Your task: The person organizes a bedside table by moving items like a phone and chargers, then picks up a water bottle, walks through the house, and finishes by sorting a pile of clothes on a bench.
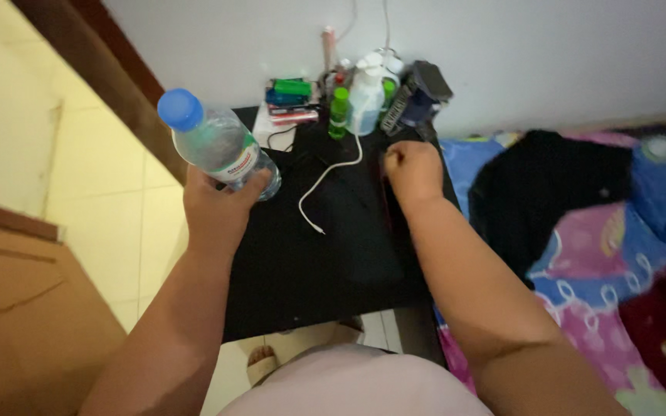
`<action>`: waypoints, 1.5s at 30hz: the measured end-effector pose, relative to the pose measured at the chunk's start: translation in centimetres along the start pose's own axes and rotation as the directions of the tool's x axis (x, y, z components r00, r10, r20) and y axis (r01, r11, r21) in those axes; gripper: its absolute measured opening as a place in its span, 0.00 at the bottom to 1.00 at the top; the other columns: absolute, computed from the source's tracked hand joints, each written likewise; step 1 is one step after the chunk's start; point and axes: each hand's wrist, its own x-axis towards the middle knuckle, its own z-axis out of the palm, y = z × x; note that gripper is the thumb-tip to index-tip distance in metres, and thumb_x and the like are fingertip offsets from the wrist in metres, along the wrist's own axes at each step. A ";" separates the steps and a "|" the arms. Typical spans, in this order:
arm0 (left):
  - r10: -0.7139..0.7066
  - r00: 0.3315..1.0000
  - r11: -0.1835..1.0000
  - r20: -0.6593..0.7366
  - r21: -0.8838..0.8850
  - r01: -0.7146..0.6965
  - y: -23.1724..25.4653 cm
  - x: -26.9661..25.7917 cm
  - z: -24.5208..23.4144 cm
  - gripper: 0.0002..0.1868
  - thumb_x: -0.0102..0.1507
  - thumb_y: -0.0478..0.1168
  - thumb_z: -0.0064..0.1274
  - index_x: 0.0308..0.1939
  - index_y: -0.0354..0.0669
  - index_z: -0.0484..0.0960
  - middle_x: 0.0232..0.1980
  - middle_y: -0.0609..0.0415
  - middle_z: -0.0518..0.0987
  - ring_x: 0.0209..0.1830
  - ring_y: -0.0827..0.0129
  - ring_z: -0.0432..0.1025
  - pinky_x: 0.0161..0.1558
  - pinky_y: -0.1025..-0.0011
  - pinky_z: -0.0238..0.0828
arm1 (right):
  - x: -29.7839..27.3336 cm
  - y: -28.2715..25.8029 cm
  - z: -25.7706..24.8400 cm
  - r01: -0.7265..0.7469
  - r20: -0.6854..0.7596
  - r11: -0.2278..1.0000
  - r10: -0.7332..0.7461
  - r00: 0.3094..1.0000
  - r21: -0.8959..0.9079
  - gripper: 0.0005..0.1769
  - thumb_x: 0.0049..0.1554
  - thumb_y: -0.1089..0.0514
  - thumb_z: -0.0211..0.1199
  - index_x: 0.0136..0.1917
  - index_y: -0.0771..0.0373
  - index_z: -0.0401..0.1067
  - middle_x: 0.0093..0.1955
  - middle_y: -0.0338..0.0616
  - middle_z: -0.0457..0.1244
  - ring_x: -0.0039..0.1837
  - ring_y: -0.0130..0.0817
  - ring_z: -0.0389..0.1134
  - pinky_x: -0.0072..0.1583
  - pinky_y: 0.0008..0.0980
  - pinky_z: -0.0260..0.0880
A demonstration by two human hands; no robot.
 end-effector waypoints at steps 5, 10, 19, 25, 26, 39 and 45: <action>-0.031 0.971 0.984 0.238 -0.164 0.072 -1.5 -0.5 0.6 0.36 0.54 0.39 0.72 0.62 0.36 0.72 0.58 0.47 0.82 0.57 0.63 0.79 0.60 0.62 0.77 | -6.2 -2.0 -6.6 -0.491 -0.038 0.766 0.554 0.832 0.415 0.06 0.55 0.65 0.66 0.47 0.66 0.80 0.39 0.43 0.69 0.39 0.30 0.67 0.43 0.30 0.68; -0.047 0.879 0.975 0.475 -0.169 0.143 -2.2 -3.1 0.1 0.37 0.55 0.40 0.71 0.64 0.37 0.70 0.60 0.49 0.80 0.60 0.64 0.76 0.61 0.63 0.75 | -13.8 -2.3 -11.2 -0.520 -0.067 0.340 0.878 0.474 0.784 0.06 0.53 0.68 0.65 0.46 0.65 0.77 0.37 0.41 0.68 0.37 0.29 0.67 0.39 0.28 0.68; 0.020 0.786 0.981 0.618 -0.163 0.103 -0.5 -7.0 -1.6 0.36 0.56 0.40 0.70 0.64 0.37 0.71 0.59 0.48 0.80 0.59 0.64 0.77 0.59 0.65 0.75 | -30.2 6.4 -6.9 -0.416 0.178 -0.111 0.976 0.123 0.902 0.06 0.54 0.71 0.64 0.43 0.65 0.70 0.37 0.45 0.64 0.35 0.36 0.66 0.39 0.33 0.72; -0.033 0.810 0.991 0.586 -0.085 0.102 0.8 -8.2 -1.5 0.37 0.55 0.41 0.70 0.64 0.38 0.70 0.60 0.48 0.80 0.60 0.64 0.77 0.58 0.66 0.75 | -30.4 7.9 -1.1 -0.519 0.306 -0.266 0.952 -0.009 0.812 0.02 0.58 0.68 0.60 0.43 0.63 0.71 0.38 0.45 0.65 0.38 0.37 0.67 0.40 0.35 0.72; -0.048 0.814 0.989 0.579 -0.084 0.118 1.1 -8.4 -1.4 0.37 0.54 0.41 0.70 0.64 0.38 0.70 0.60 0.47 0.80 0.60 0.64 0.77 0.57 0.65 0.75 | -30.3 7.9 -0.7 -0.566 0.323 -0.267 0.946 0.000 0.780 0.02 0.59 0.66 0.60 0.44 0.62 0.72 0.38 0.45 0.65 0.39 0.37 0.68 0.40 0.36 0.73; -0.126 0.929 0.992 0.349 0.044 0.118 0.1 -8.9 -2.7 0.34 0.52 0.42 0.72 0.60 0.38 0.75 0.56 0.47 0.83 0.57 0.65 0.78 0.59 0.66 0.73 | -25.9 4.3 -4.4 -0.565 -0.407 0.438 0.894 0.189 0.700 0.06 0.58 0.67 0.58 0.48 0.62 0.74 0.44 0.44 0.67 0.44 0.31 0.68 0.46 0.26 0.70; -0.149 0.960 0.986 0.236 -0.040 0.163 0.0 -8.0 -5.2 0.32 0.51 0.40 0.72 0.57 0.39 0.78 0.53 0.49 0.85 0.53 0.66 0.80 0.56 0.66 0.75 | -17.0 -7.7 -9.0 -0.144 -0.401 0.559 0.728 0.556 0.816 0.10 0.58 0.72 0.55 0.50 0.59 0.67 0.44 0.40 0.62 0.37 0.23 0.58 0.39 0.22 0.58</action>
